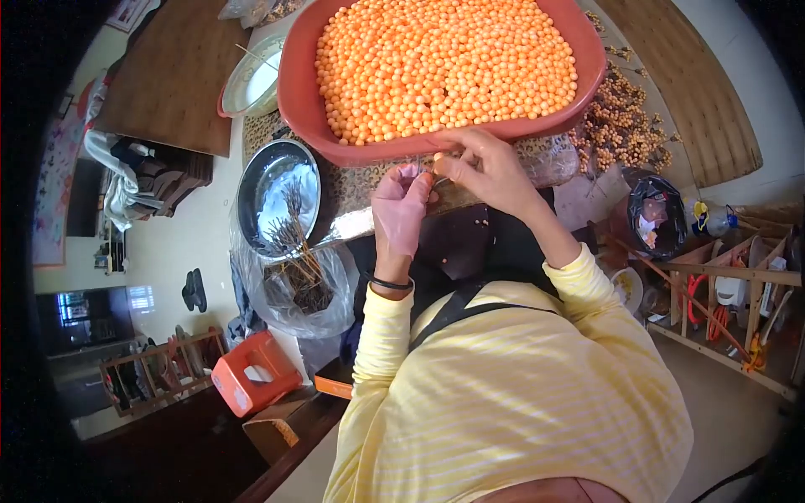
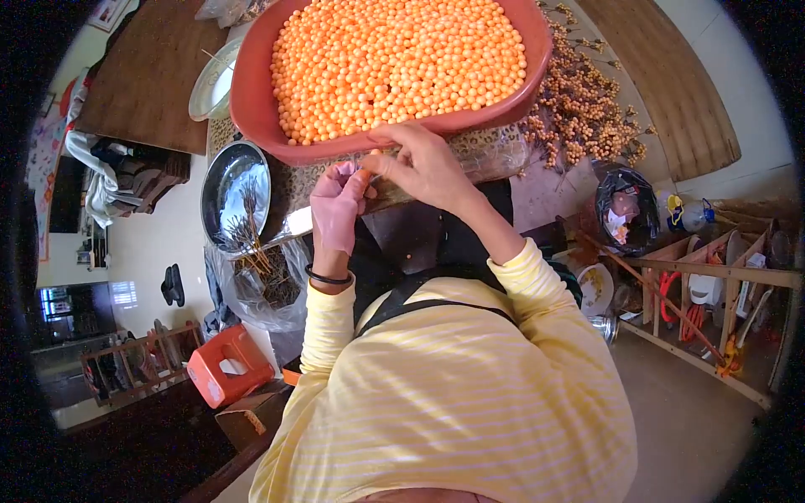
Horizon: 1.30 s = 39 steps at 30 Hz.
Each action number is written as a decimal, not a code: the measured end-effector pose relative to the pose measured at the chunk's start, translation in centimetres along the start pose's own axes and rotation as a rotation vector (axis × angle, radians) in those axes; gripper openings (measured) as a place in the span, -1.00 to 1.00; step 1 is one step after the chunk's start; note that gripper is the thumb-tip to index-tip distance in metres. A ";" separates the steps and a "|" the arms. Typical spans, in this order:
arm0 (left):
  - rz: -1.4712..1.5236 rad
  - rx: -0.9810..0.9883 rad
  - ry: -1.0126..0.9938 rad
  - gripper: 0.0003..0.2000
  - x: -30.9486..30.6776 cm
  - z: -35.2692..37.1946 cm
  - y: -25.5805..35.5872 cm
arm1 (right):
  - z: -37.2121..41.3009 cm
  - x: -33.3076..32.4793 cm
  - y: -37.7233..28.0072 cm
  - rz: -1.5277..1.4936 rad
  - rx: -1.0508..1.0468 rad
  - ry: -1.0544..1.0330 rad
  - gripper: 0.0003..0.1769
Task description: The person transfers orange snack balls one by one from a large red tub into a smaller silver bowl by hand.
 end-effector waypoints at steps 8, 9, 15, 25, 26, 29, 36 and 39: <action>0.021 0.071 -0.048 -0.83 0.2 -0.2 -0.2 | 0.3 1.3 1.9 -0.028 0.016 -0.107 -0.79; 0.026 0.087 -0.049 -0.83 0.2 -0.2 -0.1 | 0.4 1.4 2.0 -0.043 0.027 -0.095 -0.78; -0.018 -0.004 0.000 -0.81 -0.4 -0.1 0.1 | 1.0 2.3 2.1 -0.112 0.043 0.011 -0.81; 0.107 -0.031 0.080 -0.86 -0.5 -0.4 -0.2 | 1.8 2.9 2.7 -0.159 0.142 0.045 -0.78; 0.108 -0.027 0.089 -0.87 -0.7 -0.4 -0.4 | 1.9 3.0 2.7 -0.166 0.143 0.029 -0.77; 0.113 -0.009 0.103 -0.88 -1.2 -0.6 -0.9 | 1.8 3.0 2.5 -0.180 0.135 -0.014 -0.74; 0.196 0.072 0.082 -0.90 -1.4 -1.2 -1.6 | 0.2 0.1 1.5 -0.190 0.198 -0.031 -0.81; 0.183 0.058 0.060 -0.91 -1.6 -1.3 -2.1 | -2.1 -0.9 3.0 0.075 0.053 0.099 -0.85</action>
Point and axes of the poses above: each hand's wrist, its own z-axis away from the middle knuckle, its own x-axis out of the palm, y = z × x, the point moved 3 cm from there along -z, towards the middle knuckle, and after that the axes turned 14 degrees about z, right-handed, at the moved point
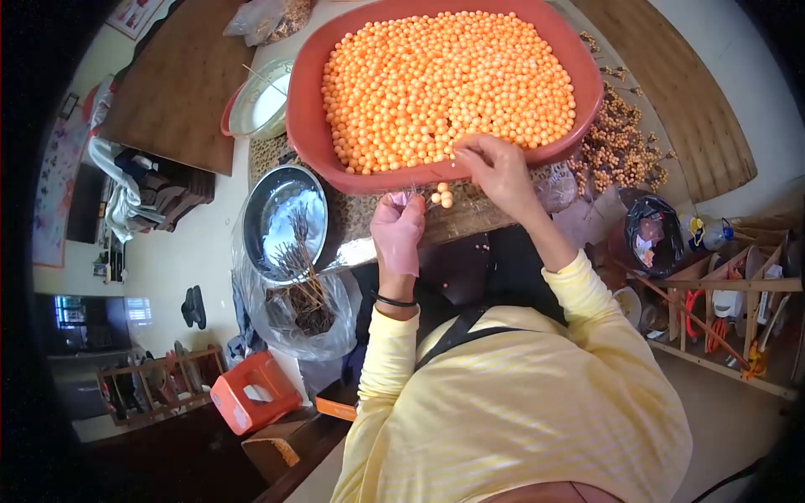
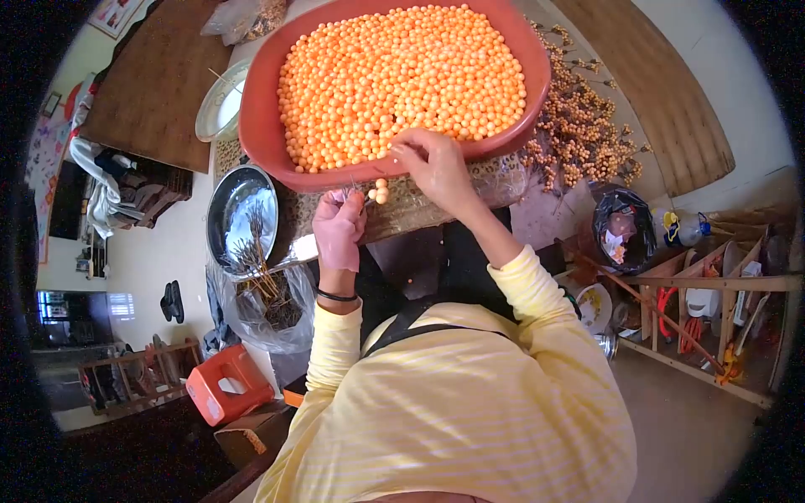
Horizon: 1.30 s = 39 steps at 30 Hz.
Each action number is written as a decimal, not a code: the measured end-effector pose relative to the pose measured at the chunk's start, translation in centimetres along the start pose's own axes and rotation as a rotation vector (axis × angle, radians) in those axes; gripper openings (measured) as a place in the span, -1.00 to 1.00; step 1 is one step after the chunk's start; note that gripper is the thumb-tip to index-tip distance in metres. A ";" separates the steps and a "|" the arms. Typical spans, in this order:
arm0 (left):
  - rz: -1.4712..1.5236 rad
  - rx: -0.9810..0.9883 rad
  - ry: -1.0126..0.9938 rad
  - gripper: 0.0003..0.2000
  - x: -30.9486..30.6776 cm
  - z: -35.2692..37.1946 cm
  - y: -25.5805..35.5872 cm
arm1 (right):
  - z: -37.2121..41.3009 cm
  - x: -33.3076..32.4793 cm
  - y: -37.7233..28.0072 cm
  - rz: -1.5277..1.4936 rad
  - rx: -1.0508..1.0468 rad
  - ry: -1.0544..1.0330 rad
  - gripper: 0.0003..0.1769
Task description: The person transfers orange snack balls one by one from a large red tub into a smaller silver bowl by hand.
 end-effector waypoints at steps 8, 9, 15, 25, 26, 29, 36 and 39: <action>-0.070 0.036 0.015 -0.93 0.7 0.2 -0.5 | -5.8 0.5 -0.1 0.518 -0.326 0.151 -0.86; -0.087 0.039 0.017 -0.94 0.8 0.2 -0.5 | -6.4 0.8 0.0 0.627 -0.332 0.158 -0.86; -0.130 0.032 0.002 -0.94 0.8 -0.1 -0.9 | -8.7 2.2 1.2 0.921 -0.401 0.171 -0.90; -0.224 0.081 -0.015 -0.93 1.9 0.2 -0.3 | -5.4 -1.6 -0.4 -0.125 -0.084 0.006 -0.94; -0.226 0.074 -0.012 -0.93 2.0 0.3 -0.2 | -4.2 -1.7 -1.2 -0.182 0.006 -0.043 -0.94; -0.253 0.088 -0.009 -0.93 2.3 0.6 0.1 | -0.8 -1.0 -2.5 -0.265 0.114 -0.139 -0.92; -0.288 0.083 0.007 -0.93 2.1 0.6 0.4 | 2.2 1.2 -1.4 -0.304 0.108 -0.252 -0.91; -0.264 0.087 0.004 -0.93 2.1 0.6 0.5 | 2.7 1.4 -0.9 -0.296 0.111 -0.229 -0.91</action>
Point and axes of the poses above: each hand's wrist, its own z-axis away from the middle knuckle, its own x-axis out of the palm, y = z × x, the point moved 3 cm from there along -z, towards the middle knuckle, and after that the axes turned 14 degrees about z, right-handed, at the moved point
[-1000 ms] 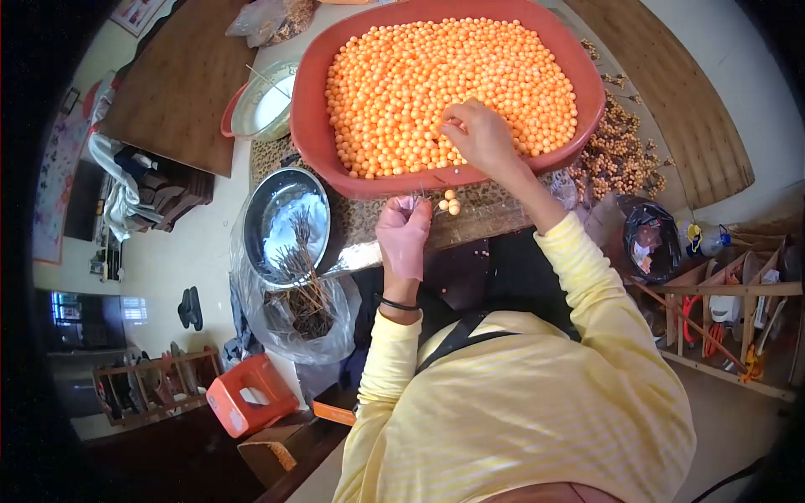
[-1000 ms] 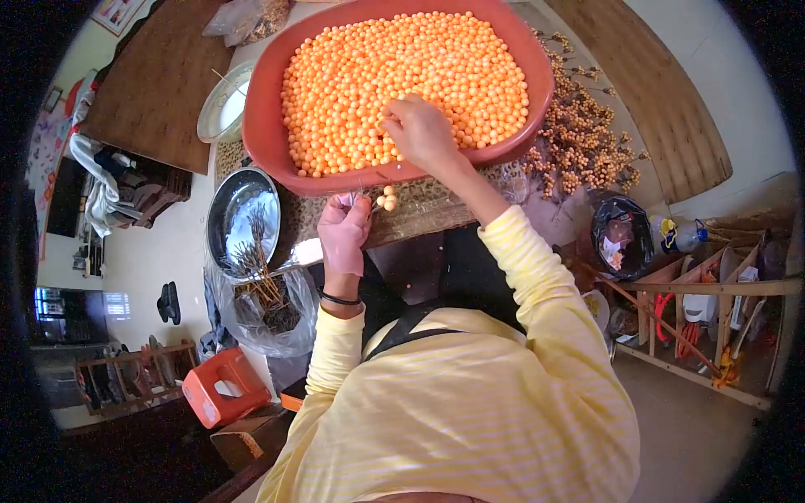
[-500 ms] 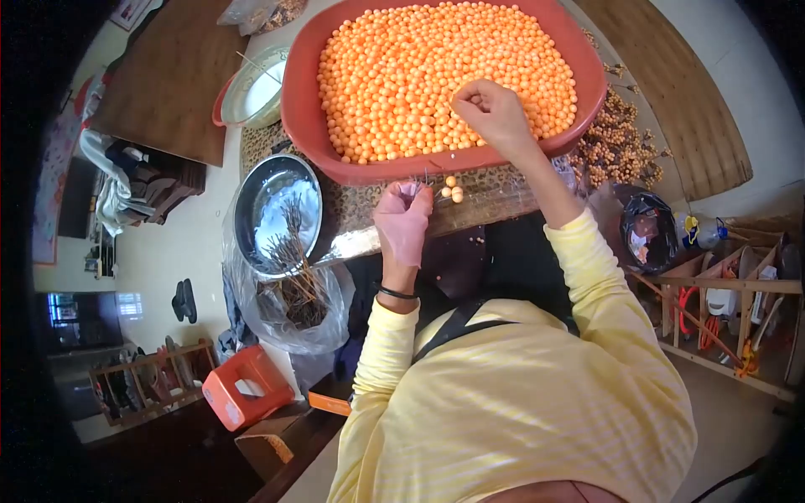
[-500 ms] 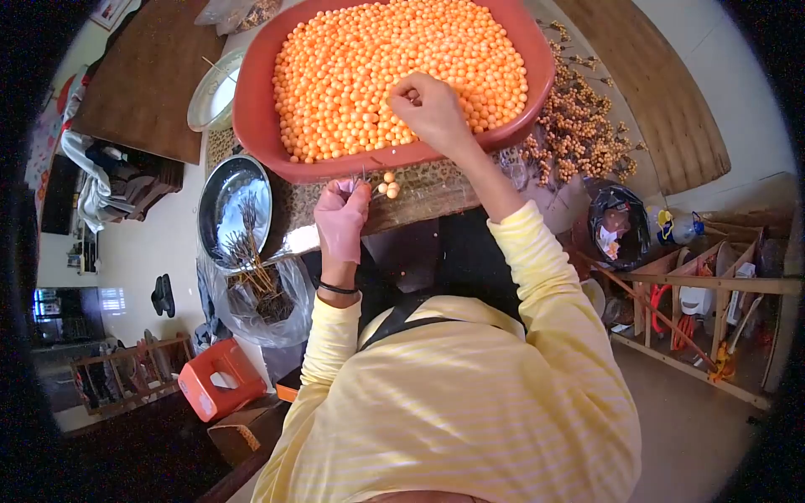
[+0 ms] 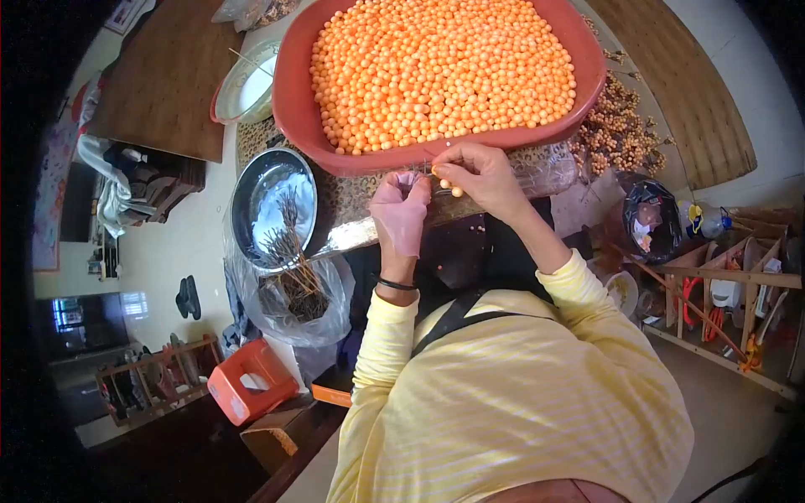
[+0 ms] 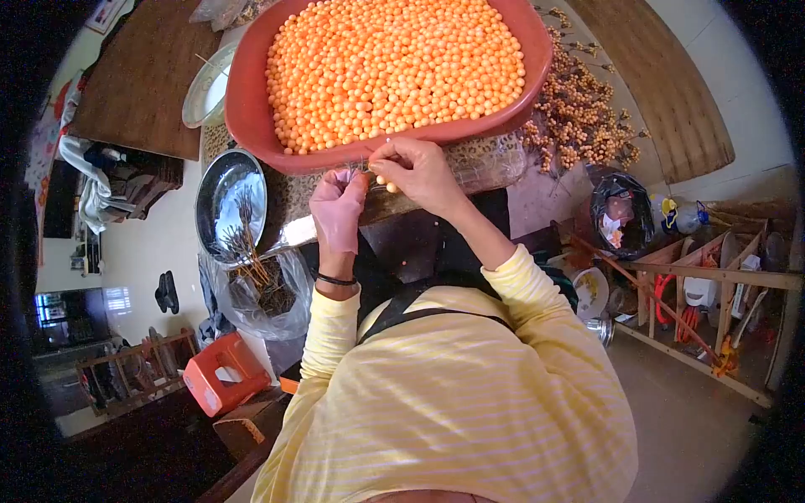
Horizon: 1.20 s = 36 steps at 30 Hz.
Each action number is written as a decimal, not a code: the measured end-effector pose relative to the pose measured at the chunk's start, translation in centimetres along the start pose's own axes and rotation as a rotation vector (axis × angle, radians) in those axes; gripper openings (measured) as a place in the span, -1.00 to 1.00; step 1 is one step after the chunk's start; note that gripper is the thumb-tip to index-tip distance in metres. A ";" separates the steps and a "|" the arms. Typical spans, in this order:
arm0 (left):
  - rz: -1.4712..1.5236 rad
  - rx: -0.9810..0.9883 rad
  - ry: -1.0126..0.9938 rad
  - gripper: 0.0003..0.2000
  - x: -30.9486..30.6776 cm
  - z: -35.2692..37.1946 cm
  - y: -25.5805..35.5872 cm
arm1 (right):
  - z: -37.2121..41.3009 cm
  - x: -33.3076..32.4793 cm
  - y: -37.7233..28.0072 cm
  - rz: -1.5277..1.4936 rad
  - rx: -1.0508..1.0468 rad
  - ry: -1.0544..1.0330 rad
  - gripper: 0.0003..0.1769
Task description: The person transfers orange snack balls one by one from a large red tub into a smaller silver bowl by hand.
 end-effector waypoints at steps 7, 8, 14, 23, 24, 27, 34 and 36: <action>-0.065 0.021 0.004 -0.93 0.0 0.0 0.3 | 0.3 0.4 0.3 -0.023 -0.021 0.108 -0.91; -0.064 0.023 0.004 -0.93 0.1 0.0 0.3 | 0.3 0.4 0.3 -0.013 -0.023 0.093 -0.91; -0.064 0.026 -0.001 -0.93 0.1 0.1 0.6 | 0.0 0.4 0.7 -0.004 -0.042 0.038 -0.94; -0.056 0.034 -0.032 -0.93 0.2 0.2 0.7 | -0.3 0.2 0.2 -0.072 -0.026 -0.044 -0.95; -0.051 0.035 -0.031 -0.93 0.1 0.2 0.6 | -0.3 0.2 0.3 -0.069 -0.012 -0.044 -0.95; -0.040 0.039 -0.034 -0.93 0.0 0.2 0.5 | -0.3 0.4 0.2 -0.060 0.010 -0.043 -0.96; -0.074 0.026 -0.028 -0.93 -0.6 0.5 0.0 | -0.1 0.8 0.5 -0.084 0.055 -0.077 -0.97; -0.060 0.039 -0.036 -0.93 -0.7 0.5 -0.2 | -0.2 0.9 0.9 -0.074 0.067 -0.117 -0.98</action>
Point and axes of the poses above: each hand's wrist, its own z-axis away from the middle knuckle, its own x-axis out of the palm, y = z × x, the point moved 3 cm from there along -z, towards the middle knuckle, and after that the axes turned 14 degrees about z, right-handed, at the moved point
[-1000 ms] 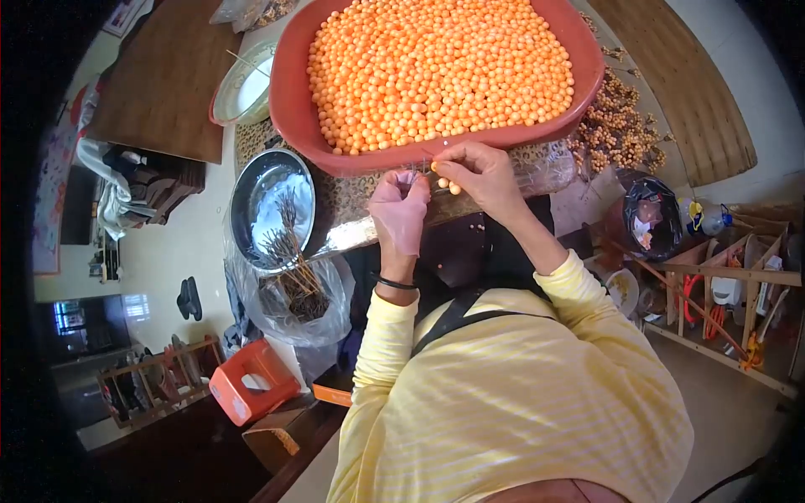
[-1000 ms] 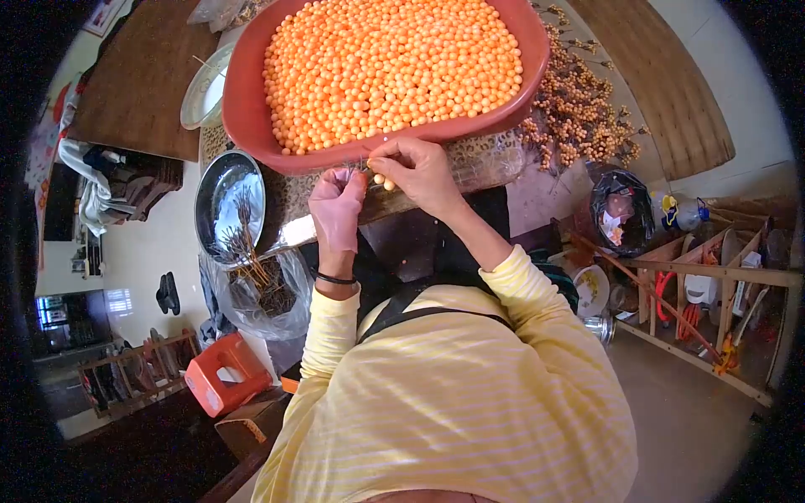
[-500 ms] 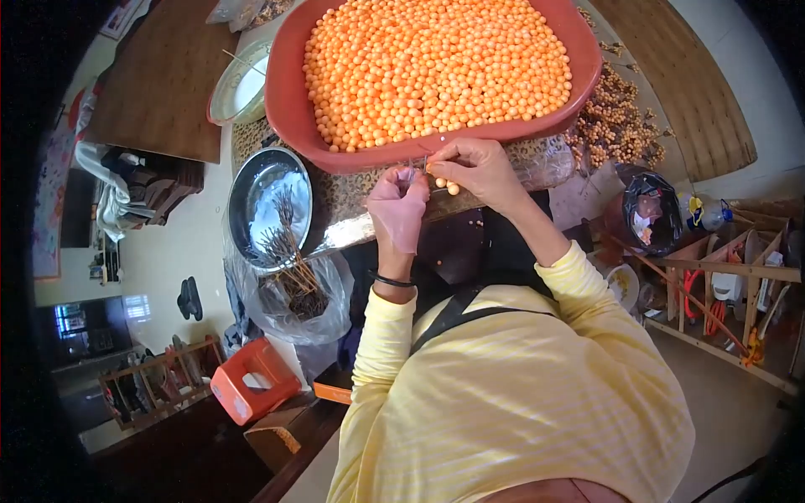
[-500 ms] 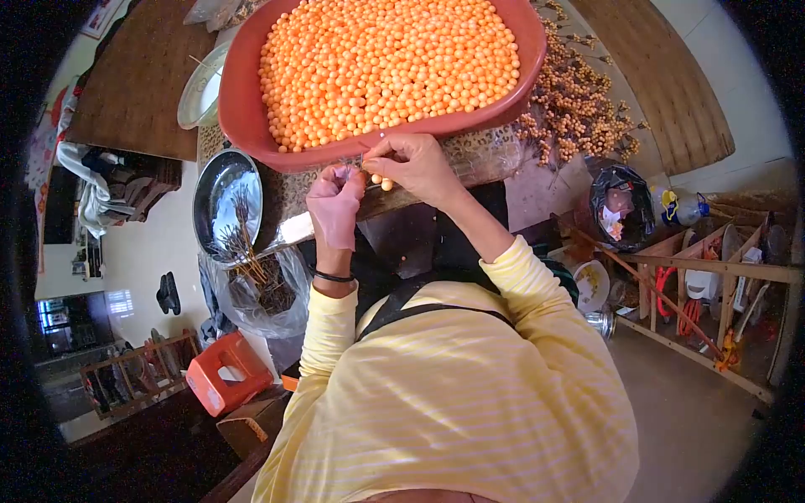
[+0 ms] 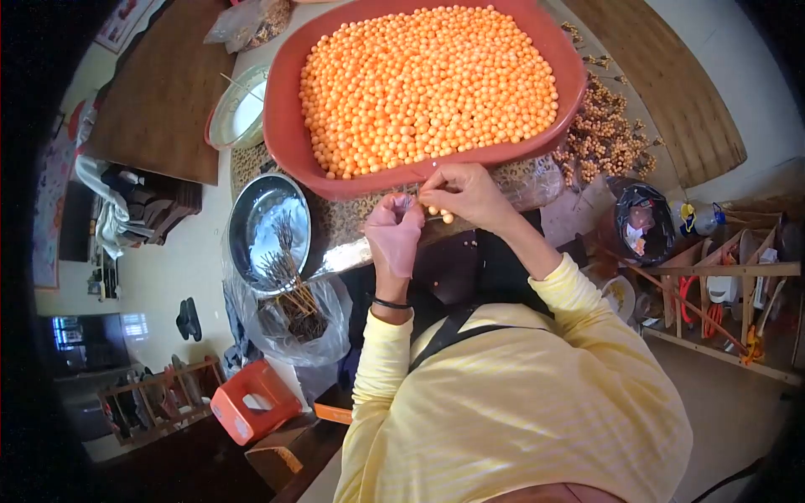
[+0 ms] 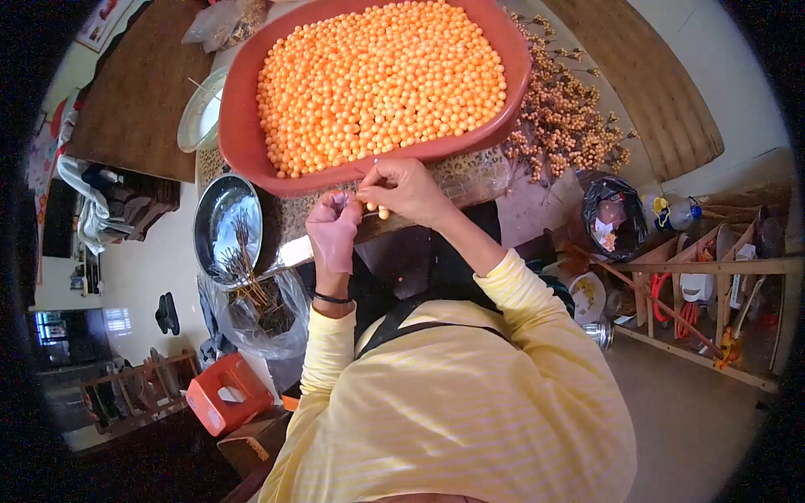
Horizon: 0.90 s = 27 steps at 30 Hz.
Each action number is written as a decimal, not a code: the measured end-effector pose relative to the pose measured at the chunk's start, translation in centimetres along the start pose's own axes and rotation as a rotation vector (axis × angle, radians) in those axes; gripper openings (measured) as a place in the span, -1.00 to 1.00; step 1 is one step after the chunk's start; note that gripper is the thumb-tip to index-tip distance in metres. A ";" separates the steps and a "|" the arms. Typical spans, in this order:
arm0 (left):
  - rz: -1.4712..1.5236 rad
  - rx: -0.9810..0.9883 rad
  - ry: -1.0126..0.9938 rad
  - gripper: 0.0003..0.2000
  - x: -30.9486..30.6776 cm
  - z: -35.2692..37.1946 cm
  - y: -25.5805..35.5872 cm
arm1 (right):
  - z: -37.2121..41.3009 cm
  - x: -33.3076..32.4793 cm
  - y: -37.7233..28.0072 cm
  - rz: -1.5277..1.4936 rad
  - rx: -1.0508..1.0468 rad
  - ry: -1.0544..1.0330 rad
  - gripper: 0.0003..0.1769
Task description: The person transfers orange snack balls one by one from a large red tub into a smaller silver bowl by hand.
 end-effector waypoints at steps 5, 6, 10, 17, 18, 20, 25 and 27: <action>-0.041 0.010 -0.032 -0.93 -0.4 -0.1 -0.5 | -0.4 0.3 1.0 0.002 -0.006 -0.023 -0.94; -0.038 0.020 -0.038 -0.93 -0.5 -0.2 -0.7 | -0.4 0.3 1.0 0.008 -0.016 -0.020 -0.94; -0.004 -0.057 -0.037 -0.93 -1.1 -0.7 -1.9 | -0.1 0.2 1.2 0.033 0.036 -0.020 -0.95; 0.020 -0.001 -0.064 -0.93 -0.7 -1.6 -1.7 | 1.9 -8.3 -3.9 0.986 -0.573 0.965 -0.65; 0.022 -0.002 -0.066 -0.93 -0.6 -1.6 -1.8 | 1.8 -9.7 -4.3 1.060 -0.543 1.120 -0.59; 0.026 -0.010 -0.067 -0.93 -0.5 -2.1 -1.7 | 1.1 -12.5 -4.0 1.221 -0.458 1.311 -0.42; 0.015 -0.050 -0.073 -0.93 -0.6 -2.0 -1.6 | -1.9 -14.5 -1.0 1.188 -0.424 1.249 -0.38; 0.012 -0.058 -0.083 -0.93 -0.7 -2.2 -1.5 | -2.1 -14.7 -1.3 1.199 -0.388 1.229 -0.39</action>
Point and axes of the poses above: each hand's wrist, its own z-axis away from the middle knuckle, its own x-axis out of the palm, y = z × x, the point moved 3 cm from there along -z, towards the middle knuckle, and after that the axes turned 14 degrees about z, right-handed, at the moved point
